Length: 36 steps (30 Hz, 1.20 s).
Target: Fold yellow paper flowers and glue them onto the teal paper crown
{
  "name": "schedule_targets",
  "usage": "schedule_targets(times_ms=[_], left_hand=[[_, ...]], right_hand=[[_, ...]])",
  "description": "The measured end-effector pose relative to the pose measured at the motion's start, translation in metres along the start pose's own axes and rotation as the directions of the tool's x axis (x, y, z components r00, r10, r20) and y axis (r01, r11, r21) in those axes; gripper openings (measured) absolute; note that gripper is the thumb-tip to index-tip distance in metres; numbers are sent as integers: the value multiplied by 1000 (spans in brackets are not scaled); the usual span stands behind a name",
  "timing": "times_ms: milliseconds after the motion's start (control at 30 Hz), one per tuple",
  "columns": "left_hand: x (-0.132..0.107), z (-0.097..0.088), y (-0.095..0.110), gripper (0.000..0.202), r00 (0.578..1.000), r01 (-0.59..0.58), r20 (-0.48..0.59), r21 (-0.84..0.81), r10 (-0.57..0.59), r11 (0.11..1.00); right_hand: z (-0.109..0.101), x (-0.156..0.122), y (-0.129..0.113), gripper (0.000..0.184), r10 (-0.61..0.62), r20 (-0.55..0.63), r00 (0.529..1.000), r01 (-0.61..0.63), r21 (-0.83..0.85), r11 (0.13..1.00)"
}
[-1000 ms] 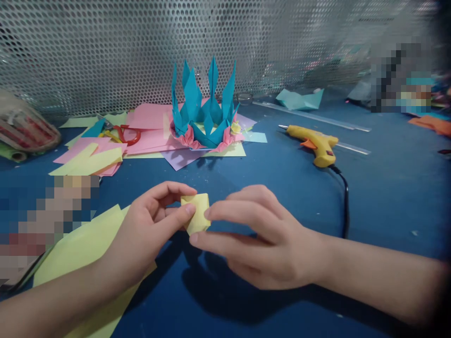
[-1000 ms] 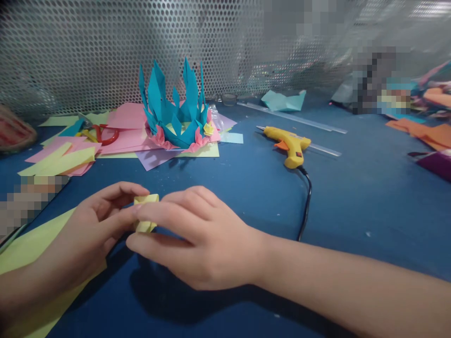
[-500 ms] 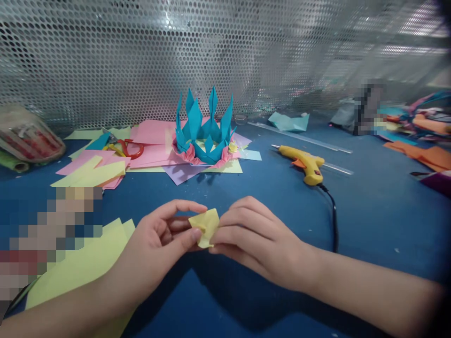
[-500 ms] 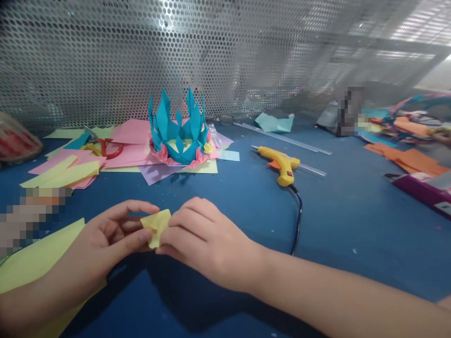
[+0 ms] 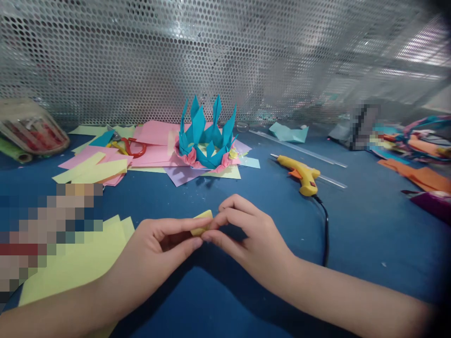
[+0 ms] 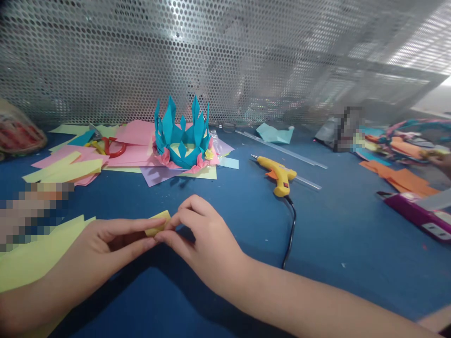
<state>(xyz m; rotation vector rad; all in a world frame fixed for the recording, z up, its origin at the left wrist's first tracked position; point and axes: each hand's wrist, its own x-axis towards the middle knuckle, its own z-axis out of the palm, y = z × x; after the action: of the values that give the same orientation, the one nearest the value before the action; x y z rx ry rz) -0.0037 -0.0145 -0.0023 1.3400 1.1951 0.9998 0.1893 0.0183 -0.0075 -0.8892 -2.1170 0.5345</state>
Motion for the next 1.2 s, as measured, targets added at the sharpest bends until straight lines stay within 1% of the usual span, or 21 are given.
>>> schedule_targets(times_ms=[167,267,467,533,600,667,733,833,900,1000,1033,1100,1200], left_hand=[[2,1,0,25,1000,13,-8,-32,-13,999],[3,1,-1,26,999,33,-15,-71,-34,997],[1,-1,-6,30,992,116,51,-106,-111,988],[0,-1,-5,30,992,125,44,-103,-121,987],[1,-1,-5,30,991,132,39,-103,-128,986],[2,-1,-4,30,990,139,41,-111,-135,984],[3,-1,-5,30,989,148,35,-130,-144,980],[4,-1,-6,30,986,164,18,-159,-163,974],[4,-2,-7,28,986,165,6,-168,-166,972],[5,-4,-7,25,985,168,-14,-186,-174,968],[6,-5,-7,24,982,177,-24,-192,-185,965],[8,-5,-6,22,978,193,-43,-184,-204,964],[9,-5,-6,17,977,195,-55,-157,-205,968]], right_hand=[[2,-1,-2,15,65,2,998,-65,16,998],[3,-1,-3,17,94,16,995,-95,83,992],[4,1,-4,20,181,96,979,-196,190,962],[5,2,-5,18,258,125,958,-283,270,920],[5,3,-6,18,338,156,928,-372,376,848],[5,4,-7,20,371,167,913,-405,458,791],[6,4,-7,18,360,155,920,-388,488,782],[7,2,-4,13,315,112,942,-330,473,817],[8,1,-1,11,245,63,968,-249,414,875],[8,1,4,16,84,-13,996,-77,268,960],[8,1,6,17,43,-33,999,-35,223,974],[8,1,7,18,-5,-47,999,12,164,986],[8,0,5,20,-53,-45,998,60,152,987]])
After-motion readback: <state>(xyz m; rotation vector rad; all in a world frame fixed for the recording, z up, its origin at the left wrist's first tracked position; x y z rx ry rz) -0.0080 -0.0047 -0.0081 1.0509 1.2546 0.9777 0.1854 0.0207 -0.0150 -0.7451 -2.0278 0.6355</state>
